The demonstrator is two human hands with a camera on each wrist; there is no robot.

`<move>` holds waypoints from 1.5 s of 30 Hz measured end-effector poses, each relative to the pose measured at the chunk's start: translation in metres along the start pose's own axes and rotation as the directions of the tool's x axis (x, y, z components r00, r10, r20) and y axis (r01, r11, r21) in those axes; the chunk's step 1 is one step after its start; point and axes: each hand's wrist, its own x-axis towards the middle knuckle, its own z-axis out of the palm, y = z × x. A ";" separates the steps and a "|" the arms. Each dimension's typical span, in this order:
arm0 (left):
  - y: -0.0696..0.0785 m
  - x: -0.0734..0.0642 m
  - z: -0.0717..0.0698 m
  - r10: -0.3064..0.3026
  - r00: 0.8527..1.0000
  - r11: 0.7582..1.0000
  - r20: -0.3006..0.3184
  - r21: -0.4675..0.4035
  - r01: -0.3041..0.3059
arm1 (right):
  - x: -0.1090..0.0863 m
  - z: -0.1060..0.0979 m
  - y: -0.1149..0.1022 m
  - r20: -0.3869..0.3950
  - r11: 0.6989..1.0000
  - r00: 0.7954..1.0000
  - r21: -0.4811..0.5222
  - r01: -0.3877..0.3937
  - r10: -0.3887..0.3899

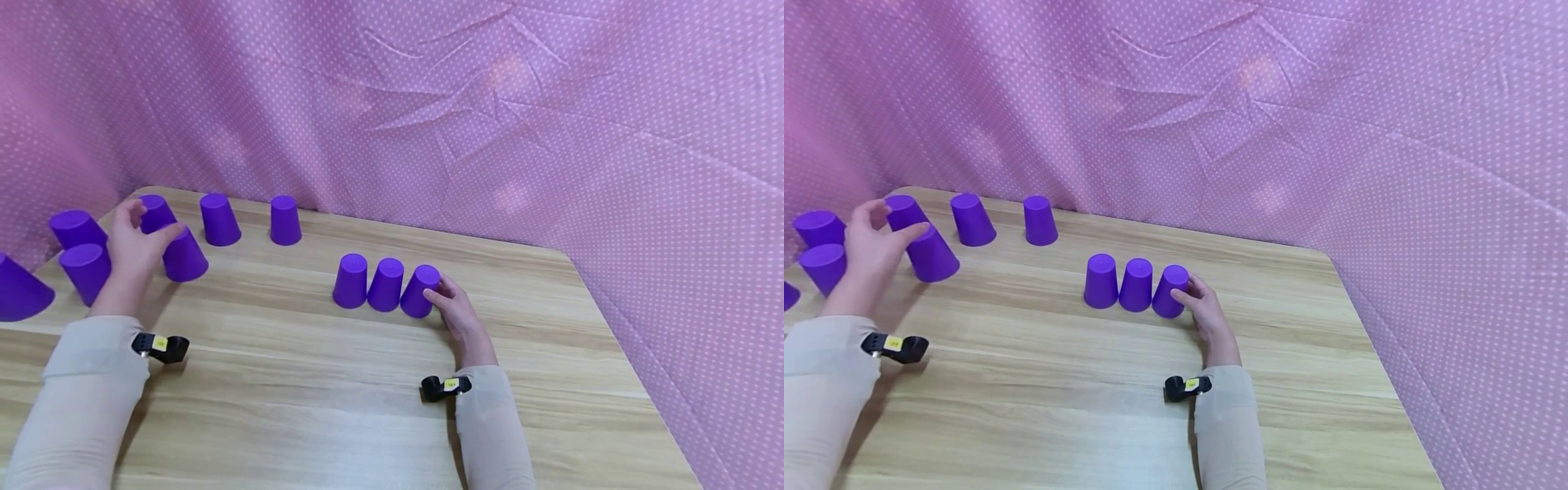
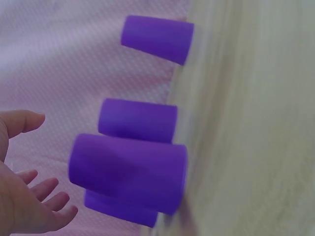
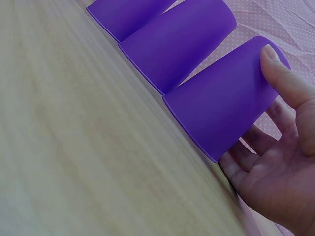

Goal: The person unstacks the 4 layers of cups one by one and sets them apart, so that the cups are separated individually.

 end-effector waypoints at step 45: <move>0.043 -0.078 0.118 0.320 0.845 0.927 0.429 -0.325 -0.187 | 0.004 0.005 -0.002 -0.024 1.000 1.000 -0.002 -0.012 0.012</move>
